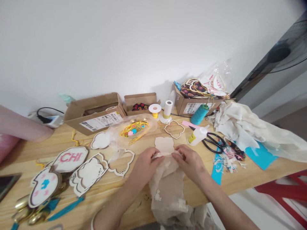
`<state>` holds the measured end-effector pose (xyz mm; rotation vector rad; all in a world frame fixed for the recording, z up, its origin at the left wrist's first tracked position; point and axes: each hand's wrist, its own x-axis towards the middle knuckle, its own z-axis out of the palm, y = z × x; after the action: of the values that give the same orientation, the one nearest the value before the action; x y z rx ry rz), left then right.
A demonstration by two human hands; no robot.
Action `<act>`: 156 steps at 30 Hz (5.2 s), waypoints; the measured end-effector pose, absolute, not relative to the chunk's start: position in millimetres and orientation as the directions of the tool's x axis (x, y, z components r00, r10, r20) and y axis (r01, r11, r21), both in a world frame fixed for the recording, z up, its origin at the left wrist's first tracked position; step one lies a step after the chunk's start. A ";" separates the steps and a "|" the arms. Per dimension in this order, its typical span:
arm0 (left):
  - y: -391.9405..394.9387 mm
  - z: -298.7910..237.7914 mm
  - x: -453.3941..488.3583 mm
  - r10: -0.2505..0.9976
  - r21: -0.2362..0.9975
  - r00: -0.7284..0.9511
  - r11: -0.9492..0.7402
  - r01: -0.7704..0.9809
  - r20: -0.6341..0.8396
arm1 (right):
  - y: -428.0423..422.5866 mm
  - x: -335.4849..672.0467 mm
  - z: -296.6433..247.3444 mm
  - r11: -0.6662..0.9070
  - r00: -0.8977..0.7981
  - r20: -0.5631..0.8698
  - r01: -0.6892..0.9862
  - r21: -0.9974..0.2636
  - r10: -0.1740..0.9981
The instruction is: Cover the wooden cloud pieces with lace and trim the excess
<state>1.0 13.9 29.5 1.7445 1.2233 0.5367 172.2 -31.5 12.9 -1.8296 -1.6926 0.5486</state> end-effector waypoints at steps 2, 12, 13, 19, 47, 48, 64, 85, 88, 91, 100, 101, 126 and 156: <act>15.4 31.4 3.7 0.910 0.807 0.407 -0.186 0.561 -0.074 | -32.6 169.9 11.0 -0.050 0.139 0.093 0.777 -0.628 0.986; -20.5 26.8 -21.2 0.919 0.793 0.360 -0.097 0.601 -0.161 | -62.8 161.4 10.5 0.058 0.040 0.118 0.690 -0.722 0.992; -24.7 27.4 -23.4 0.919 0.798 0.358 -0.091 0.596 -0.163 | -64.7 160.4 14.1 0.105 0.021 0.158 0.660 -0.744 0.987; -21.3 34.5 -18.5 0.913 0.897 0.312 0.113 0.427 -0.264 | -52.6 154.5 36.0 0.015 0.018 0.025 0.412 -0.911 1.000; 19.5 10.8 -20.6 0.958 0.858 0.252 -0.013 0.513 -0.136 | -17.0 173.4 -9.0 -0.050 0.163 0.070 0.634 -0.772 0.984; 18.6 10.8 -21.2 0.958 0.857 0.249 -0.007 0.515 -0.142 | -16.9 173.6 -10.1 -0.057 0.173 0.065 0.617 -0.785 0.983; 21.7 0.1 -26.3 0.945 0.822 0.322 -0.136 0.553 -0.061 | -18.6 170.7 -10.7 -0.021 0.172 0.122 0.655 -0.756 0.978; 25.2 0.2 -25.6 0.921 0.781 0.388 -0.229 0.581 -0.019 | -22.7 172.3 -10.6 0.125 0.083 0.253 0.699 -0.704 0.964; 25.4 0.3 -25.2 0.921 0.779 0.389 -0.224 0.586 -0.028 | -22.6 172.3 -10.5 0.113 0.096 0.245 0.690 -0.715 0.965; 25.5 0.5 -24.8 0.923 0.769 0.381 -0.211 0.604 -0.046 | -22.8 172.3 -9.7 0.103 0.101 0.237 0.692 -0.714 0.966; 26.0 1.5 -22.0 0.927 0.746 0.371 -0.210 0.632 -0.053 | -22.4 172.9 -10.0 0.091 0.108 0.235 0.707 -0.701 0.966; 25.9 1.5 -21.7 0.927 0.740 0.372 -0.214 0.638 -0.053 | -22.1 172.8 -10.4 0.095 0.107 0.239 0.709 -0.699 0.965; 20.2 3.6 -19.8 0.928 0.703 0.371 -0.260 0.662 -0.007 | -17.3 173.6 -9.7 0.095 0.123 0.270 0.735 -0.672 0.955; 6.2 -3.8 -7.1 0.825 0.062 0.552 -0.561 0.825 0.121 | -18.0 173.7 -6.2 0.099 0.110 0.275 0.756 -0.647 0.955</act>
<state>-7.1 6.2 -3.8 2.7691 1.4727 0.2145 173.7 -18.0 -6.2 -1.6972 -1.6867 0.3656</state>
